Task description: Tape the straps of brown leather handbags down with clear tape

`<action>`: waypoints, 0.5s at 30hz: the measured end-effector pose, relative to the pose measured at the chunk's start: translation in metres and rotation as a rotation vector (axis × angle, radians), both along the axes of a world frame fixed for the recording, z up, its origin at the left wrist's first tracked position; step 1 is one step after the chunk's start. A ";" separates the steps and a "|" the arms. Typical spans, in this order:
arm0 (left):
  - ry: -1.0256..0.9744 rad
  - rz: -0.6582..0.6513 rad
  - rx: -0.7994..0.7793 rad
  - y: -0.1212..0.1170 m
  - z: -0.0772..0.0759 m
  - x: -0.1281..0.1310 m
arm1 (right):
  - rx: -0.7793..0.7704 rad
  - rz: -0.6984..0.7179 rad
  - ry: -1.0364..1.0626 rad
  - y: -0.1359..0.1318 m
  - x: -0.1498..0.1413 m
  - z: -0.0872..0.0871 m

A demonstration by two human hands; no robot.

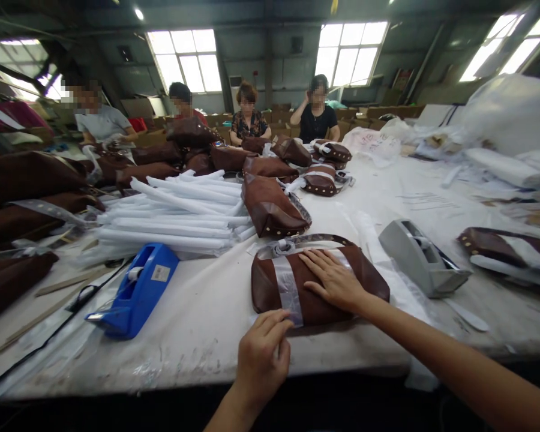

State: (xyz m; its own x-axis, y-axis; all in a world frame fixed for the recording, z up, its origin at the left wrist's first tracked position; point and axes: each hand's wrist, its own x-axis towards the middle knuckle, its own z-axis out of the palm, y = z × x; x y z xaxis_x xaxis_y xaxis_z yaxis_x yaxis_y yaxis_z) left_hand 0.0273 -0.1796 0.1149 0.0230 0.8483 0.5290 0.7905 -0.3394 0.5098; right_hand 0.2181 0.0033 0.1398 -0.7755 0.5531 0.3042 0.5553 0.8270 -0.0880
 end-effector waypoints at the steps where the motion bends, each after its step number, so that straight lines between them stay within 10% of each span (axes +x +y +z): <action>1: -0.027 0.005 -0.004 0.005 0.013 0.000 | -0.013 -0.013 -0.008 -0.008 0.002 -0.009; 6: 0.152 0.085 0.054 0.060 0.051 0.002 | -0.046 -0.020 0.025 -0.022 0.009 -0.001; 15: 0.462 0.012 -0.203 0.105 0.000 0.005 | -0.107 -0.103 0.057 -0.001 0.029 -0.008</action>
